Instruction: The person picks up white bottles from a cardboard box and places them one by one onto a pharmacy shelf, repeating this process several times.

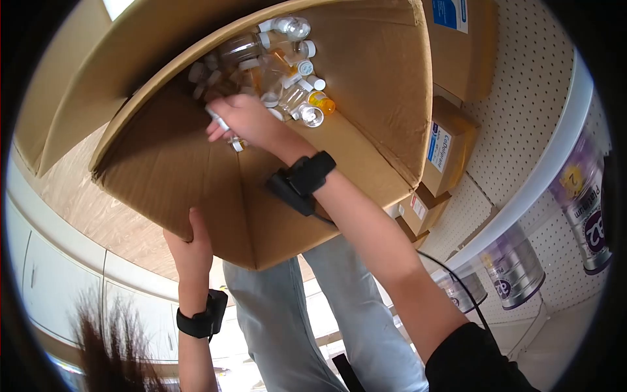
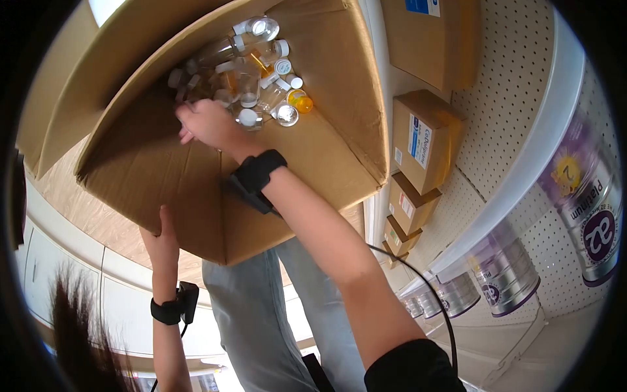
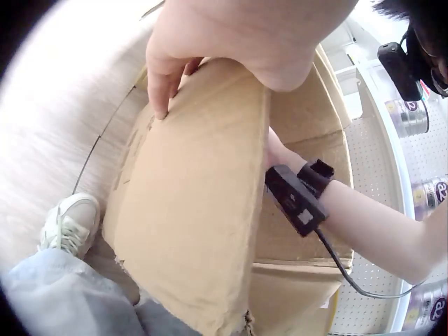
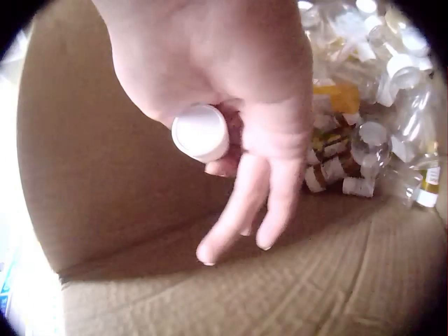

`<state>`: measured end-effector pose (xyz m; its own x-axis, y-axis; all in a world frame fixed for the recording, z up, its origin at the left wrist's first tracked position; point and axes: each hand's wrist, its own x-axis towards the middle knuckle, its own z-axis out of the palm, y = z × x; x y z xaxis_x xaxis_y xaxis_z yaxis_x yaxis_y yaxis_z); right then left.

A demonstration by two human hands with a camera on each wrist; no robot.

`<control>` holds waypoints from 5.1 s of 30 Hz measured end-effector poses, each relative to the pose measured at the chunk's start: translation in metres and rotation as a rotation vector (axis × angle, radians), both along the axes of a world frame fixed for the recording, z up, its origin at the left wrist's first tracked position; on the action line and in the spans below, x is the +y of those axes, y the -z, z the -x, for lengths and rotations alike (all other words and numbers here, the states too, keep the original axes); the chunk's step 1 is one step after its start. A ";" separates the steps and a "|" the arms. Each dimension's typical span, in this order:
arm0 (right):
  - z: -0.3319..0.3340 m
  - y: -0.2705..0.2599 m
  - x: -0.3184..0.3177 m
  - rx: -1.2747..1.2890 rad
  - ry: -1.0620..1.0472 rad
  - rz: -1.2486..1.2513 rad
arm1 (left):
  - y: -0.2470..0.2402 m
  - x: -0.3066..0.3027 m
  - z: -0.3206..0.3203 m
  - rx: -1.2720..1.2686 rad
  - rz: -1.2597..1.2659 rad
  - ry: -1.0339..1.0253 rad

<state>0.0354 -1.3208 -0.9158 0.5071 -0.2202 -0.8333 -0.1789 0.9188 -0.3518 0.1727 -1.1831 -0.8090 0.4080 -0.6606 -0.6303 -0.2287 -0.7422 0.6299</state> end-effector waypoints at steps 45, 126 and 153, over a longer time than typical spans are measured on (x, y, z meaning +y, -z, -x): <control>0.123 0.144 0.020 1.113 -1.023 0.423 | -0.005 0.002 0.000 0.070 -0.122 -0.017; 0.016 -0.851 0.660 1.456 1.739 0.986 | -0.715 0.353 0.194 1.419 0.019 2.055; -0.012 -0.831 1.125 1.920 1.979 0.346 | -0.676 0.865 0.288 1.296 -0.563 2.742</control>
